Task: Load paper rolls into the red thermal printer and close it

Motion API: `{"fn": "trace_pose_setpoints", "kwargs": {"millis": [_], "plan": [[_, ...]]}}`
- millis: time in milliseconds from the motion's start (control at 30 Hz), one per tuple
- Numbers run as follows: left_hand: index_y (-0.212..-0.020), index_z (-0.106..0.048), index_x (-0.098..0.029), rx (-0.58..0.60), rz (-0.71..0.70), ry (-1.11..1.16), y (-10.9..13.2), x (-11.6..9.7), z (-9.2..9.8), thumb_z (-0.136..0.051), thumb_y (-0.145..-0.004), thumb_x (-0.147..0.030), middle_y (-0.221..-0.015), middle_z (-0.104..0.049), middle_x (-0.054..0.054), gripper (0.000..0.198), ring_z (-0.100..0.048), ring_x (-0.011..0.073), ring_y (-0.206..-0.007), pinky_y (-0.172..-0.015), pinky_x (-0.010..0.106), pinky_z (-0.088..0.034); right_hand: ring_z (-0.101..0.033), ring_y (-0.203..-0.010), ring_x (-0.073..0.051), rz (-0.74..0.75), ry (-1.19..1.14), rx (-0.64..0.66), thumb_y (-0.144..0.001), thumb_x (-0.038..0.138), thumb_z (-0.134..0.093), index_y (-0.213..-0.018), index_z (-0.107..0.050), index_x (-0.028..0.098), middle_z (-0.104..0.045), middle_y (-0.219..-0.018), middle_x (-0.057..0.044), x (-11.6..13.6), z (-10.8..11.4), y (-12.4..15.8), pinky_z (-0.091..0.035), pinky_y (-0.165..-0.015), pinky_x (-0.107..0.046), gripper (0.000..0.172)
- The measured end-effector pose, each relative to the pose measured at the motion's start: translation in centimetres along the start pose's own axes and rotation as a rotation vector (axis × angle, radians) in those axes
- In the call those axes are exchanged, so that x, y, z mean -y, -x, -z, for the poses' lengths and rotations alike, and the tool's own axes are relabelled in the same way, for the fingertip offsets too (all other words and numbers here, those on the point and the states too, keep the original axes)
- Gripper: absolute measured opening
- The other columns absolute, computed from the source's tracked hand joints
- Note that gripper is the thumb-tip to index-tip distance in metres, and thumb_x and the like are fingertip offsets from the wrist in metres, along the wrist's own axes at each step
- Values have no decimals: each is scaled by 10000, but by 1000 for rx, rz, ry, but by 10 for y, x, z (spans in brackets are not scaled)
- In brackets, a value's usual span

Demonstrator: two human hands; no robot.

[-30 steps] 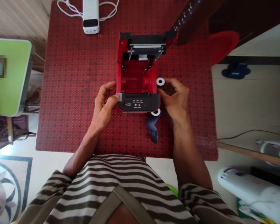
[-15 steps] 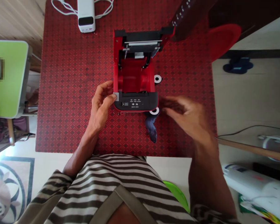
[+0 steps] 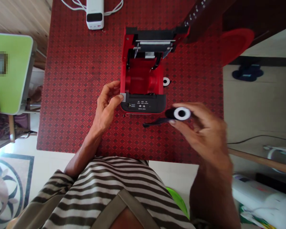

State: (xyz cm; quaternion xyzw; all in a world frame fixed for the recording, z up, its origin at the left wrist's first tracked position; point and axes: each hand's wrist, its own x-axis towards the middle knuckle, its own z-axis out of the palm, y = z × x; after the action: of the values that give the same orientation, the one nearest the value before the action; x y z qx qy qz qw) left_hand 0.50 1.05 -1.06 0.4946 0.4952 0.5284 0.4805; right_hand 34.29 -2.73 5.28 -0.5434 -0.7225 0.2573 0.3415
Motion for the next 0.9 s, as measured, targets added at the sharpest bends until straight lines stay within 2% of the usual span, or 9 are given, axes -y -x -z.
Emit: {"fn": "trace_pose_setpoints", "kwargs": {"millis": [100, 167, 233, 367, 533, 667, 800, 900], "plan": [[-1505, -847, -384, -2, -4, -7, 0, -2, -1, -945, -1088, -722, -1490, -932, 25, 546, -837, 379, -1464, -1306, 600, -683, -926, -1246, -382, 182, 144, -6, -1080, 233, -897, -1511, -912, 414, -945, -1411, -74, 29, 23, -23, -765, -1137, -609, 468], [-1472, -866, -371, -15, 2, 18, 1, -5, -3, -946, -1076, -673, -1461, -942, 38, 504, -851, 373, -1446, -1301, 586, -695, -917, -1262, -390, 315, 222, 29, -1113, 225, -868, -1599, -870, 398, -934, -1426, -90, 43, 22, -45, -771, -1150, -616, 516], [-1440, -877, -356, -27, 17, 39, 2, -8, -4, -940, -1065, -629, -1446, -947, 53, 468, -857, 363, -1442, -1310, 569, -699, -904, -1273, -399, 408, 270, 49, -1117, 213, -876, -1633, -829, 370, -929, -1434, -105, 51, 9, -69, -771, -1158, -618, 541], [-1420, -866, -352, -29, 55, 57, 4, -15, -9, -923, -1064, -573, -1491, -941, 69, 423, -845, 363, -1479, -1348, 574, -684, -865, -1321, -421, 383, 358, 197, -1115, 147, -819, -1451, -838, 324, -917, -1364, -115, 57, -21, -105, -738, -1184, -627, 381], [-1409, -853, -330, -30, 91, 72, 7, -23, -11, -929, -1077, -573, -1557, -906, 88, 419, -813, 396, -1551, -1416, 582, -638, -847, -1345, -432, 301, 500, 356, -1113, 89, -740, -1163, -833, 280, -908, -1226, -138, 64, -42, -126, -702, -1186, -599, 218], [-1430, -851, -333, -28, 91, 57, 9, -22, -11, -923, -1105, -584, -1574, -891, 83, 417, -805, 379, -1565, -1427, 558, -631, -844, -1263, -421, 289, 578, 310, -1119, 141, -705, -1059, -816, 296, -903, -1154, -138, 49, -62, -139, -700, -1144, -599, 200], [-1461, -848, -328, -33, 61, 70, 9, -16, -12, -938, -1106, -573, -1569, -896, 103, 441, -824, 389, -1525, -1362, 583, -667, -834, -1113, -398, 312, 419, 282, -1120, 298, -781, -1034, -843, 309, -855, -1030, -118, 15, -80, -155, -721, -1078, -610, 107], [-1481, -843, -327, -21, 58, 69, 10, -15, -12, -927, -1123, -565, -1592, -890, 112, 438, -822, 394, -1527, -1337, 586, -679, -815, -1037, -383, 329, 336, 301, -1068, 346, -867, -997, -859, 319, -824, -978, -113, -3, -82, -165, -727, -1036, -604, 77]]}}
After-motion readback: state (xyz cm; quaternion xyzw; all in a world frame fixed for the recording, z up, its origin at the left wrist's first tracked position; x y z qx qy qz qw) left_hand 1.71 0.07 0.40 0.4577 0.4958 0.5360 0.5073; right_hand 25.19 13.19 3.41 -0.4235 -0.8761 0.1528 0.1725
